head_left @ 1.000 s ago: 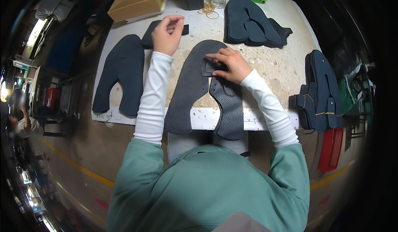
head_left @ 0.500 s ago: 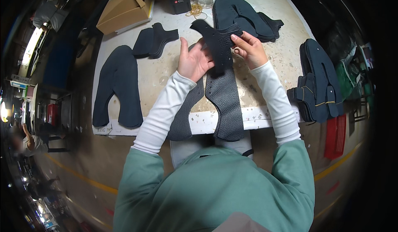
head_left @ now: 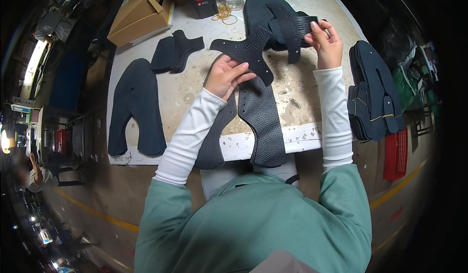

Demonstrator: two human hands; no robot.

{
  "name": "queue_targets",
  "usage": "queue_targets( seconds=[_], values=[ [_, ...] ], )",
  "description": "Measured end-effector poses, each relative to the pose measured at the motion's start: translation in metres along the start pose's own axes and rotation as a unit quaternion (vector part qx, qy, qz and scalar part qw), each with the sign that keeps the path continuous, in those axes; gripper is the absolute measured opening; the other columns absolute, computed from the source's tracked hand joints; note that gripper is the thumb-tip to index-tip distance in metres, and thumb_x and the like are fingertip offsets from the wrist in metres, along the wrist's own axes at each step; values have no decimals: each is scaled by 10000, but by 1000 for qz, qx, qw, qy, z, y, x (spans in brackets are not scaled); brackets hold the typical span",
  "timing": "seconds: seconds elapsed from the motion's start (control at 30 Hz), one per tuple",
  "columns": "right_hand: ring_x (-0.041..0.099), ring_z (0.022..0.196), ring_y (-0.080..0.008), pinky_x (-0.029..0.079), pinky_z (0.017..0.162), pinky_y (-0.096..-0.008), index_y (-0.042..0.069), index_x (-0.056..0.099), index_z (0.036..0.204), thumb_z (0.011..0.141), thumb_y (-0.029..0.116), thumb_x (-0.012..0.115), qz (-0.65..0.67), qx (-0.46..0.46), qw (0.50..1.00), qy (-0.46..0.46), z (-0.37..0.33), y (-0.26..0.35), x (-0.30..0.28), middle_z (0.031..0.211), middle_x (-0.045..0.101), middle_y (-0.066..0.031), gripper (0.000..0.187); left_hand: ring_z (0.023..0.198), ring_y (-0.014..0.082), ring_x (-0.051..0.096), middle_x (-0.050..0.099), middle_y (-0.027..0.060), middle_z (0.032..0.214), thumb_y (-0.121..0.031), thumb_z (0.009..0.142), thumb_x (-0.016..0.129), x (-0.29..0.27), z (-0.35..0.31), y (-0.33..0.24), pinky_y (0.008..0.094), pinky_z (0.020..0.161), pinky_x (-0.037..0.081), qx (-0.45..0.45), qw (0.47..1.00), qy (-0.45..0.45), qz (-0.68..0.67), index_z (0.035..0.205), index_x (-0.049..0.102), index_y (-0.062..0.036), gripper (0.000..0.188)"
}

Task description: The person assembles black leather shoe parts on a workbench. They repeatedly pick up a smaller leather piece, align it with a larger perforated piece, press the edges together, and place the assembled unit on a growing stack. The person also briefly handles a white plastic container and a small white paper item.

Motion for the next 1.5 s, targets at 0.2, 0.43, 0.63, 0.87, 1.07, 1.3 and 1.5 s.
queue_targets(
  seconds=[0.2,0.43,0.63,0.87,1.07,1.3,1.5],
  values=[
    [608,634,-95,528,597,-193,-8,549,1031,827,81,648,98,30,992,78,-5,-2,15,780,621,-50,244,956,194,596,542,142,1093,31,859,522,9,-1,3,331,848,536,-17,999,31,12,1125,424,35,284],
    [598,598,-69,494,547,-176,-28,550,958,836,37,622,-36,81,973,212,-44,-35,71,747,624,-46,156,1044,233,569,542,164,1146,52,859,493,15,-3,10,350,903,500,-38,998,38,16,1210,399,30,364],
    [604,594,-72,493,531,-182,-23,564,936,829,48,633,-73,68,976,191,-45,-38,68,727,625,-45,145,1014,220,585,556,158,1129,22,866,510,13,-3,8,326,869,517,-37,999,33,14,1185,410,38,335],
    [484,745,-47,421,663,-191,63,607,1032,725,32,709,-266,-126,948,119,-43,-6,58,979,547,-8,325,901,156,617,608,92,1029,-31,853,578,1,0,6,254,744,540,-25,997,-22,73,1142,475,9,310],
    [505,707,-60,424,617,-194,109,630,998,740,91,695,-225,-118,961,113,-36,-8,52,919,530,6,267,744,87,606,642,53,869,-64,764,707,-59,8,-61,197,640,486,111,955,-160,225,1075,557,31,358],
    [518,717,-72,447,644,-202,97,632,993,750,80,675,-227,-118,958,127,-42,-13,58,920,534,-8,247,758,153,637,670,143,892,-81,735,723,-151,10,-155,235,666,496,145,859,-331,361,1088,586,40,398],
    [519,729,-69,454,623,-205,98,636,986,740,75,672,-240,-106,954,144,-48,-19,64,926,543,-9,250,647,114,613,679,64,784,-154,727,737,-181,18,-123,216,597,471,66,833,-342,430,1038,637,-4,360]
  ],
)
Point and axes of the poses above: each hand's wrist, its own z-axis towards the middle knuckle, its own x-axis out of the palm, y = z × x, the point moved 9 cm from there along z, towards the middle knuckle
